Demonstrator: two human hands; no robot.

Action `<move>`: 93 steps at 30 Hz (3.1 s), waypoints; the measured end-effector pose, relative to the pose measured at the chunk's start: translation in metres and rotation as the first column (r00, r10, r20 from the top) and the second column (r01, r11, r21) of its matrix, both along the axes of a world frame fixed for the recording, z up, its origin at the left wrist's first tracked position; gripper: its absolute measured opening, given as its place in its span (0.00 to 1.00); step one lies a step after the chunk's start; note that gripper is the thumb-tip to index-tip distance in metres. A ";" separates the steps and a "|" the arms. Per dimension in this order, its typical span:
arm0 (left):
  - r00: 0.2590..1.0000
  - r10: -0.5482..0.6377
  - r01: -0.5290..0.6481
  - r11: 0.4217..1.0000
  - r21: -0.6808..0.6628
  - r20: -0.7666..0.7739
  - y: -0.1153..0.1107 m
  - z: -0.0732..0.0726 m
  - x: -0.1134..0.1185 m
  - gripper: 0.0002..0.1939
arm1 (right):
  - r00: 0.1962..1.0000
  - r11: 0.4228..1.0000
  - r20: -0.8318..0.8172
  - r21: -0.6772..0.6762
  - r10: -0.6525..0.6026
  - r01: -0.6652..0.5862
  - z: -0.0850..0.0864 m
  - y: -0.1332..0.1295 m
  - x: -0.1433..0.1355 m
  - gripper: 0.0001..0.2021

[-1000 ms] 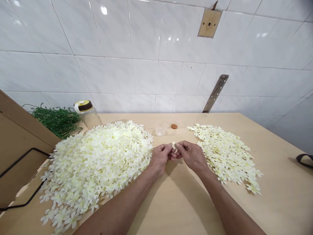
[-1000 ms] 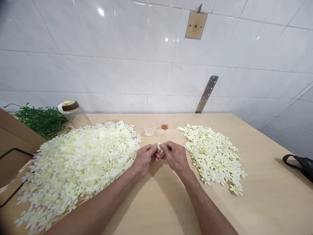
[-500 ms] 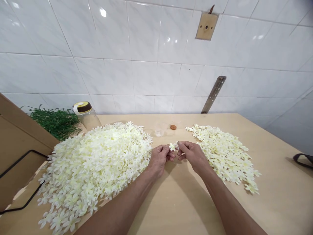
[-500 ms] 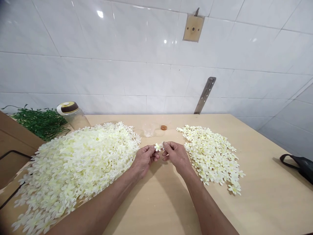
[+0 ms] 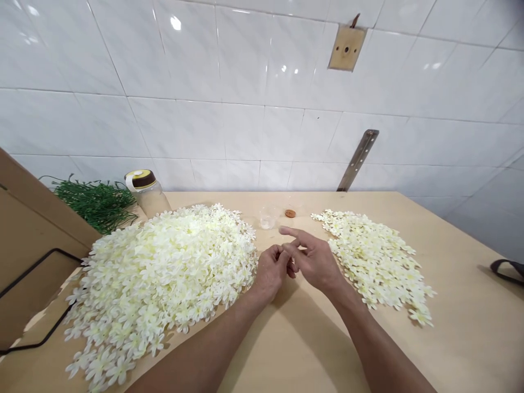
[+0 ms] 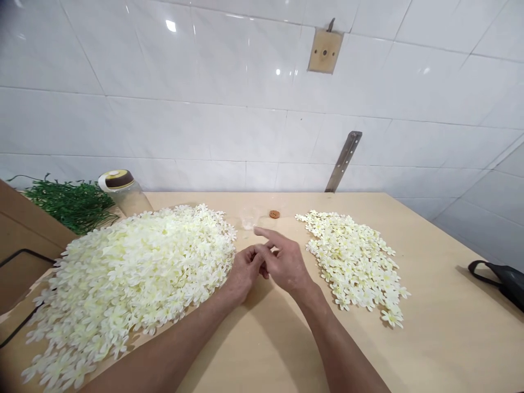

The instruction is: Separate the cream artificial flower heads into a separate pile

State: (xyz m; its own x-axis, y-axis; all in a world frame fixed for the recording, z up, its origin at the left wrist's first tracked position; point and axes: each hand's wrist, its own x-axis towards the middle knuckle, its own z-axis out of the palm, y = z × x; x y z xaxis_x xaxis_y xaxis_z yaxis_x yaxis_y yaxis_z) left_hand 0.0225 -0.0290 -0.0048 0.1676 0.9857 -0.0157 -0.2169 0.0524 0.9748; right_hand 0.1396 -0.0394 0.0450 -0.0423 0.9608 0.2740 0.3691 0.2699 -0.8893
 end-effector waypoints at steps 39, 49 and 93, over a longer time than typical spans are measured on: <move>0.969 0.065 -0.024 0.985 -0.170 0.240 0.008 -0.002 -0.001 0.17 | 0.959 0.948 -0.255 -0.315 -0.125 0.040 -0.027 0.013 0.018 0.21; 0.991 0.018 -0.002 0.993 -0.120 0.133 0.006 -0.003 0.000 0.17 | 0.987 0.978 -0.083 -0.166 -0.138 0.123 -0.014 0.009 0.024 0.20; 0.979 -0.071 0.100 0.985 -0.143 0.192 0.007 0.004 -0.005 0.18 | 0.950 0.949 -0.300 -0.315 -0.090 -0.010 -0.012 0.019 0.062 0.22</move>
State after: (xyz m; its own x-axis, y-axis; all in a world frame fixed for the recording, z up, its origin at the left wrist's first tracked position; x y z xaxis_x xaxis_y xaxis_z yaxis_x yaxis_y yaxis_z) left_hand 0.0175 -0.0224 -0.0007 0.2652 0.9562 -0.1242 -0.3812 0.2223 0.8974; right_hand 0.2014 -0.0200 0.0326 0.0358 0.9984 -0.0435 0.0697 -0.0460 -0.9965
